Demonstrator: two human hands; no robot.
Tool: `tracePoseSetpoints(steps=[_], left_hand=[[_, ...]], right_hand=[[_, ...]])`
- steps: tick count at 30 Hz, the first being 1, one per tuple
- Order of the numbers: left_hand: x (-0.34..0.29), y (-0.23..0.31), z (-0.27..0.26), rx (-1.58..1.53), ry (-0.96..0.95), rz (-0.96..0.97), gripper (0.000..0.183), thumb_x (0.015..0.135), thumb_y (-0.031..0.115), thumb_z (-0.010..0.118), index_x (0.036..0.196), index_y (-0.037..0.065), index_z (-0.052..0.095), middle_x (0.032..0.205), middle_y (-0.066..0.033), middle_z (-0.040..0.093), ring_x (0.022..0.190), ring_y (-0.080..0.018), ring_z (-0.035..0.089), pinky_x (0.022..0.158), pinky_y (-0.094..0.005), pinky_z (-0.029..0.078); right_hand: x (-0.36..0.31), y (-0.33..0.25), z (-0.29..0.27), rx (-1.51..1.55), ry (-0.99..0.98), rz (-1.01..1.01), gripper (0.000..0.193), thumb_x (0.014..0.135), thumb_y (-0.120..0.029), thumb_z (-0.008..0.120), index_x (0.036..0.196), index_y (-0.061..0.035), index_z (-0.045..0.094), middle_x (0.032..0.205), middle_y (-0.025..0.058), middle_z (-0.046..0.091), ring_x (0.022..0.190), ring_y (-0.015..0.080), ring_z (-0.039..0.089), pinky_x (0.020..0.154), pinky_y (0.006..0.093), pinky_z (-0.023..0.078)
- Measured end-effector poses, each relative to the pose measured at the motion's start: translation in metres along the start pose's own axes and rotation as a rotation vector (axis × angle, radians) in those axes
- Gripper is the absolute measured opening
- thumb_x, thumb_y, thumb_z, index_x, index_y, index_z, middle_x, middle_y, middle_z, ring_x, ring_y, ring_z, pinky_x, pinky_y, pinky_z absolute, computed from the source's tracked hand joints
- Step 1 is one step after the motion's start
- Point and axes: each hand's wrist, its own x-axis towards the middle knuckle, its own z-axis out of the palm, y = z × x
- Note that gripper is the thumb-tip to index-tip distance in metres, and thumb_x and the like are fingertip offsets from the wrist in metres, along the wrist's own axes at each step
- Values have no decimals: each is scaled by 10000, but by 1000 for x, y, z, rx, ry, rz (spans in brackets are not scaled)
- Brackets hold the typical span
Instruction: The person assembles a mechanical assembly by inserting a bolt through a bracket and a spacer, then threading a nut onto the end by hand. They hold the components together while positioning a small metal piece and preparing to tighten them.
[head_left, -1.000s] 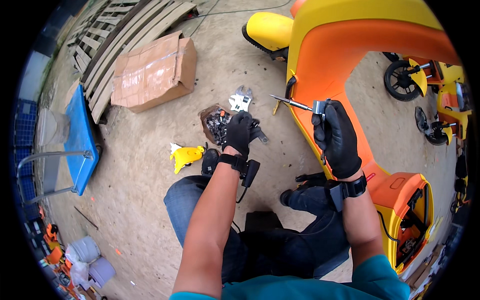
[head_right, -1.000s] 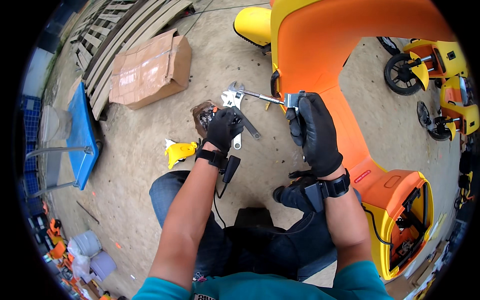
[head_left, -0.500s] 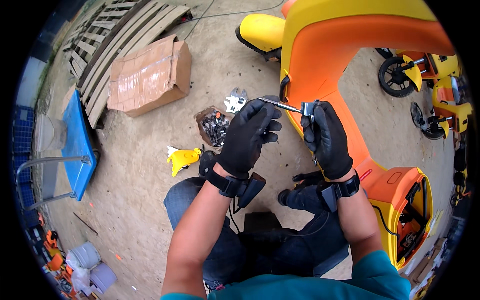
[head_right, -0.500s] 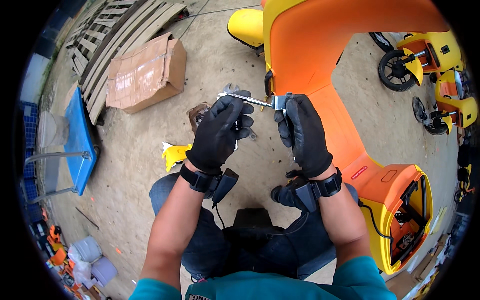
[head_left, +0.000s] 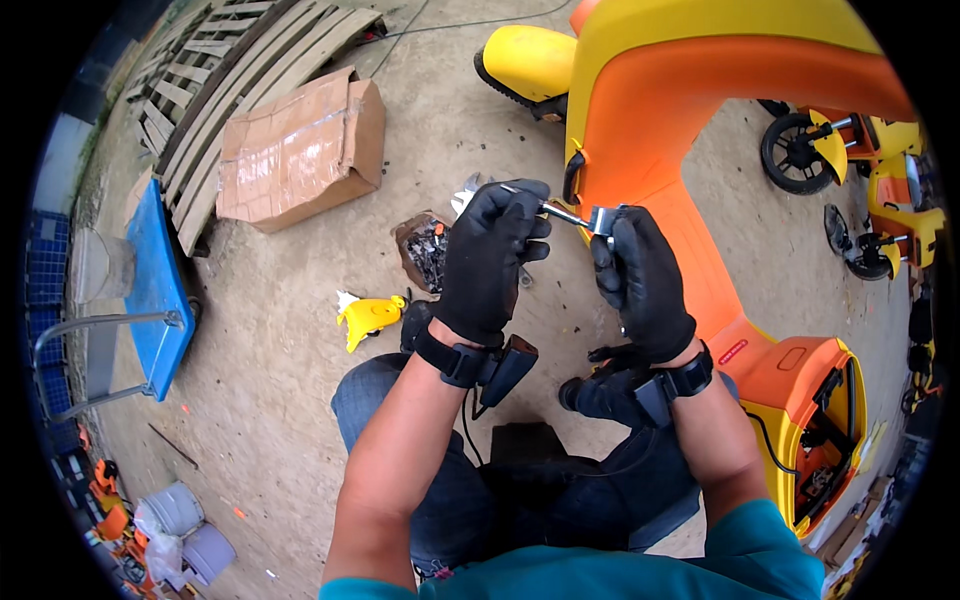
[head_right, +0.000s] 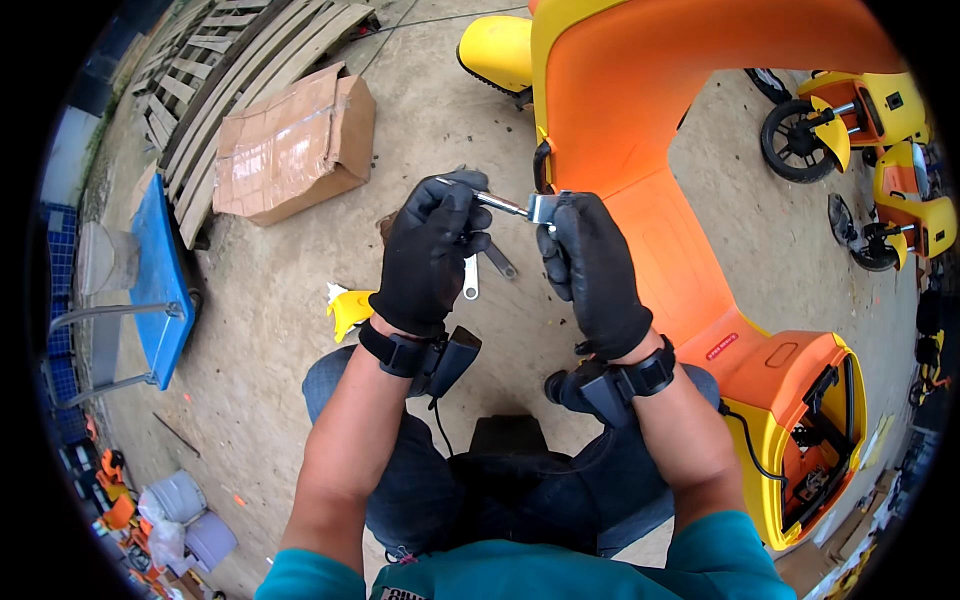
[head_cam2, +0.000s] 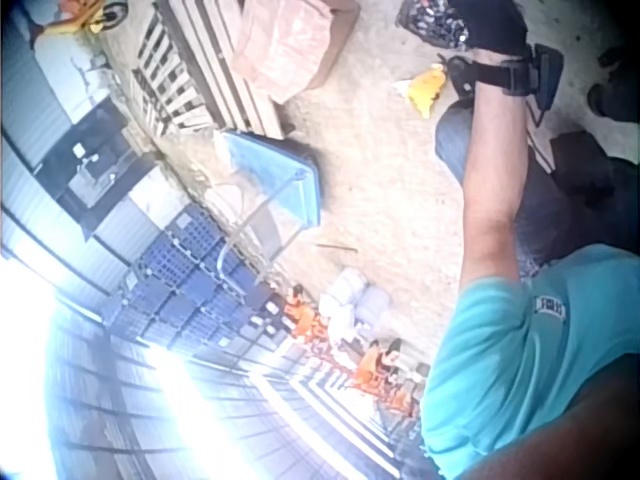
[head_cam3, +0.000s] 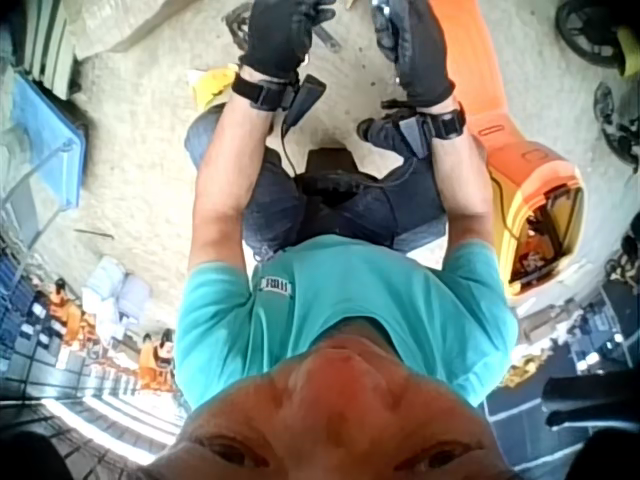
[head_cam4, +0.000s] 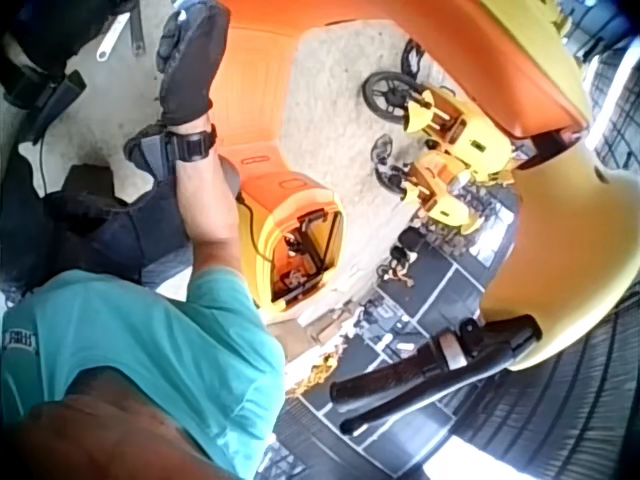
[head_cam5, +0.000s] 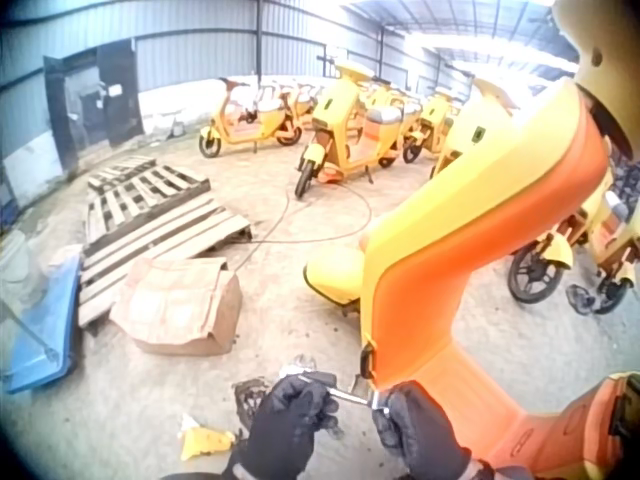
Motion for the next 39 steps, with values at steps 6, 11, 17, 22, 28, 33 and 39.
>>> tracePoseSetpoints(steps=[6, 11, 17, 22, 28, 33, 39], left_hand=[[17, 12, -53, -22, 73, 305, 206, 1013, 203, 530, 1172, 89, 596, 1046, -25, 631, 861, -111, 588, 704, -239, 496], [13, 28, -48, -249, 113, 26, 208, 1009, 199, 535, 1177, 94, 597, 1035, -15, 640, 872, -111, 593, 695, -240, 498], [6, 36, -51, -117, 125, 9, 206, 997, 190, 553, 1167, 85, 604, 1009, -16, 644, 841, -101, 593, 648, -214, 490], [5, 51, -69, -144, 167, 61, 212, 991, 180, 553, 1170, 77, 604, 971, -20, 631, 794, -96, 577, 623, -205, 473], [4, 67, -91, -198, 211, 149, 255, 992, 194, 548, 1209, 70, 598, 957, -21, 622, 786, -94, 565, 627, -220, 468], [-1, 75, -105, -194, 262, 190, 223, 994, 213, 552, 1168, 88, 614, 951, -4, 643, 793, -96, 586, 637, -232, 486], [-10, 81, -107, 18, 306, 65, 195, 981, 204, 580, 1147, 113, 625, 982, -9, 671, 802, -88, 620, 633, -209, 494]], right_hand=[[-1, 6, -6, -28, 95, -10, 236, 1040, -310, 458, 1022, -86, 528, 728, -34, 506, 529, 24, 386, 451, 172, 311], [4, 10, -23, 48, 95, 0, 260, 1046, -315, 448, 1036, -72, 541, 744, -14, 540, 536, 32, 432, 450, 177, 343], [6, 14, -12, -3, 9, 40, 258, 1033, -316, 475, 1025, -66, 541, 768, -1, 559, 546, 40, 452, 454, 181, 356], [20, 35, 0, -120, -8, 151, 204, 990, -264, 534, 1015, -62, 552, 775, 13, 555, 549, 51, 463, 454, 198, 362], [36, 86, 27, -271, -133, 287, 161, 967, -270, 552, 968, -110, 572, 741, -17, 540, 552, 50, 458, 454, 203, 362], [49, 118, 48, -339, -132, 360, 208, 978, -309, 551, 975, -104, 588, 760, -12, 551, 555, 54, 463, 464, 213, 378], [49, 91, 58, -122, -151, 164, 231, 1004, -311, 517, 997, -84, 560, 763, -4, 554, 545, 49, 454, 460, 207, 380]])
